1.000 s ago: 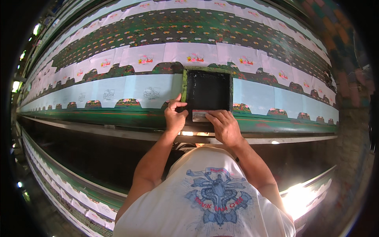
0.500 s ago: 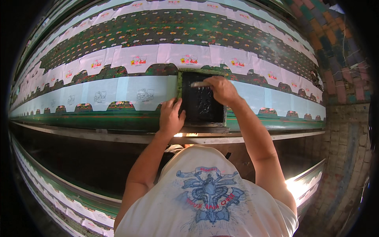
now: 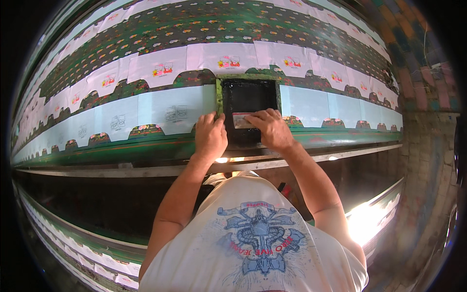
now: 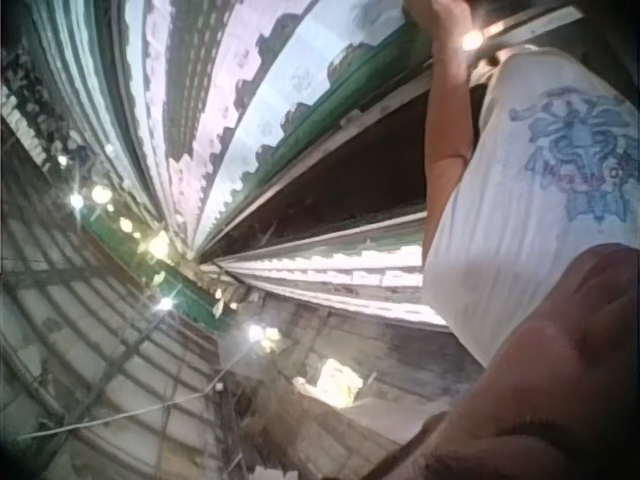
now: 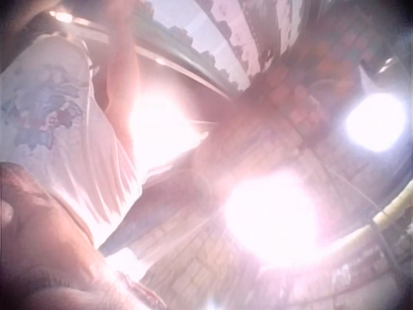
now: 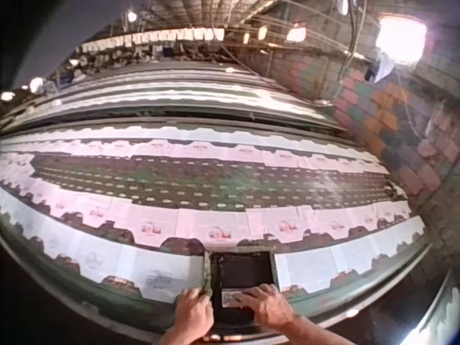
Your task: The person uses a squeegee to spread ink across a screen printing frame and presses the ink through onto pink fabric pieces laid out on a long table. The person repeatedly repositions the frame and repeats the squeegee strokes along the table.
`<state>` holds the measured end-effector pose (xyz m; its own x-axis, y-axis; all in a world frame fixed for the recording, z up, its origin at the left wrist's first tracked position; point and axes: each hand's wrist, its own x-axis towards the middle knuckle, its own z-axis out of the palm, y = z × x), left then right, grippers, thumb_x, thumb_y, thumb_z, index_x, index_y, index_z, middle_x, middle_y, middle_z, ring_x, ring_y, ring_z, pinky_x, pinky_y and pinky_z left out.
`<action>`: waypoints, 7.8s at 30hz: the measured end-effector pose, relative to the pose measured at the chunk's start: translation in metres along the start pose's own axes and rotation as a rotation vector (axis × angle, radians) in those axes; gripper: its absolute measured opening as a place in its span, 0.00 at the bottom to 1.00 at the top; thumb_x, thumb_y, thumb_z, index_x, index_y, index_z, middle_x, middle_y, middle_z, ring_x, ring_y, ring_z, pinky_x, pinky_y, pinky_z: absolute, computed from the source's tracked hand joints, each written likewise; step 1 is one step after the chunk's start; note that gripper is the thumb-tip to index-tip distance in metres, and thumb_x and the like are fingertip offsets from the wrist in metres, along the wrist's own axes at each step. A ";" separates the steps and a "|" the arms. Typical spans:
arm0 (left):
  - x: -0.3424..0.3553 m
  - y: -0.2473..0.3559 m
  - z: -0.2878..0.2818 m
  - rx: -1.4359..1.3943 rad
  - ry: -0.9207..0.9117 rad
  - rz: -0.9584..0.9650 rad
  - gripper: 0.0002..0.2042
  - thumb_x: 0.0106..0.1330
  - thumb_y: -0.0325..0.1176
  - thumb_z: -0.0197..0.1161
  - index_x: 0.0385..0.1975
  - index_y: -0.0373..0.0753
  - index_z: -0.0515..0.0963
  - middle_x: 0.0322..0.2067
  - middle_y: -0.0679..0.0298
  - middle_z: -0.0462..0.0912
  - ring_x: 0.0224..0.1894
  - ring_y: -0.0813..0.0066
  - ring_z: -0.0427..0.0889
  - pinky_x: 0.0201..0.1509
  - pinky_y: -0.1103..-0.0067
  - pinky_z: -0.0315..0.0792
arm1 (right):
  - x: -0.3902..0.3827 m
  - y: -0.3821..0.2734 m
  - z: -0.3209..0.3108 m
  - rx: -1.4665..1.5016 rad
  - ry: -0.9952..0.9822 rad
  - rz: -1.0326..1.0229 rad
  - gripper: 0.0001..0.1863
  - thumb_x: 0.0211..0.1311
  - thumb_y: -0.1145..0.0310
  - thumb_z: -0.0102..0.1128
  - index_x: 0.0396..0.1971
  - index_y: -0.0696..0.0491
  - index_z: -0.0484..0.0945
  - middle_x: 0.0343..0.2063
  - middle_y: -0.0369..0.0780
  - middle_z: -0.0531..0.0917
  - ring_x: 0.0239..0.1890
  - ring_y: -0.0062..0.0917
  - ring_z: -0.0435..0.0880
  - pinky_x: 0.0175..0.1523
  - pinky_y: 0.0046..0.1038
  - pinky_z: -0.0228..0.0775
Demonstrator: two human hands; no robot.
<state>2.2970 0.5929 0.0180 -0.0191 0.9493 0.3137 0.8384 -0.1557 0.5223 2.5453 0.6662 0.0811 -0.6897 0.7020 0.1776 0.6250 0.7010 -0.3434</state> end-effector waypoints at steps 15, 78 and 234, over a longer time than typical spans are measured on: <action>-0.021 -0.003 0.050 -0.445 0.260 -0.253 0.27 0.55 0.16 0.71 0.57 0.42 0.92 0.68 0.45 0.85 0.73 0.45 0.81 0.84 0.55 0.67 | -0.074 -0.035 -0.011 0.142 0.001 0.129 0.27 0.66 0.68 0.76 0.66 0.50 0.87 0.67 0.46 0.84 0.72 0.46 0.79 0.76 0.47 0.74; 0.062 0.230 0.156 0.171 -0.089 -0.017 0.20 0.67 0.25 0.68 0.59 0.36 0.90 0.54 0.53 0.87 0.60 0.49 0.81 0.65 0.56 0.76 | -0.050 0.284 -0.128 0.094 -0.039 0.005 0.22 0.68 0.81 0.61 0.60 0.53 0.88 0.53 0.50 0.90 0.60 0.51 0.88 0.66 0.50 0.82; 0.095 0.424 0.355 -0.168 0.134 -0.070 0.22 0.65 0.23 0.75 0.61 0.34 0.88 0.66 0.42 0.83 0.68 0.42 0.80 0.77 0.52 0.71 | -0.339 0.380 -0.215 0.070 -0.069 -0.011 0.31 0.56 0.77 0.77 0.64 0.53 0.87 0.61 0.44 0.86 0.60 0.43 0.84 0.68 0.46 0.78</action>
<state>2.8439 0.7142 -0.0119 -0.1556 0.9166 0.3683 0.7304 -0.1443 0.6676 3.0956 0.7215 0.0891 -0.7218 0.6819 0.1186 0.5916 0.6968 -0.4056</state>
